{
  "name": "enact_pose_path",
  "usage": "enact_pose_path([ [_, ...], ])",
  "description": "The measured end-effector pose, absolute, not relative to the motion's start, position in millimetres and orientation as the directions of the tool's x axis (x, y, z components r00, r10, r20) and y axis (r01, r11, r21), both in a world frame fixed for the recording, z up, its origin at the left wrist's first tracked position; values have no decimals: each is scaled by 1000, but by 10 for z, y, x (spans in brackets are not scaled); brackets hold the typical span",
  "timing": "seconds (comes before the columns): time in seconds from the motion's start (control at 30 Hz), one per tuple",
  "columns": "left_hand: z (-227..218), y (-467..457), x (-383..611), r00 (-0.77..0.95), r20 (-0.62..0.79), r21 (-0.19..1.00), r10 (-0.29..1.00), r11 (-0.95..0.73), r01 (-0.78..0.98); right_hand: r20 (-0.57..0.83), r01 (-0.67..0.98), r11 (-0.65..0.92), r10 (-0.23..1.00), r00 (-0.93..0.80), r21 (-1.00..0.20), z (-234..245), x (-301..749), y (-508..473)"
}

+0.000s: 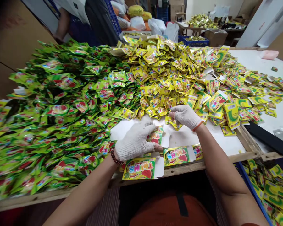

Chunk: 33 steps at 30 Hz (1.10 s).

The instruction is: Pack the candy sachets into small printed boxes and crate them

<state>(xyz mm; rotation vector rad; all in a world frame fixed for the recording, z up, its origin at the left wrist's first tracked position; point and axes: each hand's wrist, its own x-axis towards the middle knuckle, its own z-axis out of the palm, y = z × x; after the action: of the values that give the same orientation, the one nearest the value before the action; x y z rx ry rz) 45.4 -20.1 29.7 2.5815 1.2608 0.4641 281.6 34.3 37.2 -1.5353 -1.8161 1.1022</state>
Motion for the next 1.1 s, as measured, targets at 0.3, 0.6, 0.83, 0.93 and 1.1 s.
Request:
enact_pose_path([
  [0.3, 315, 771, 122, 138, 269, 183, 953, -191, 964, -50, 956, 104, 991, -122, -276, -54, 2664, 538],
  [0.6, 408, 1285, -245, 132, 222, -30, 966, -128, 991, 97, 908, 97, 993, -63, -408, -17, 2814, 618],
  [0.83, 406, 741, -106, -79, 491, 621, 867, -285, 730, 10, 236, 16, 1000, -27, -972, 117, 2770, 529],
  [0.93, 328, 411, 158, -55, 151, 982, 987, -143, 121, 47, 18, 50, 988, -144, -999, 158, 2611, 417],
  [1.1, 226, 138, 476, 131, -108, 969, 985, 134, -209, 11, 59, 23, 979, -203, -998, 131, 2350, 285],
])
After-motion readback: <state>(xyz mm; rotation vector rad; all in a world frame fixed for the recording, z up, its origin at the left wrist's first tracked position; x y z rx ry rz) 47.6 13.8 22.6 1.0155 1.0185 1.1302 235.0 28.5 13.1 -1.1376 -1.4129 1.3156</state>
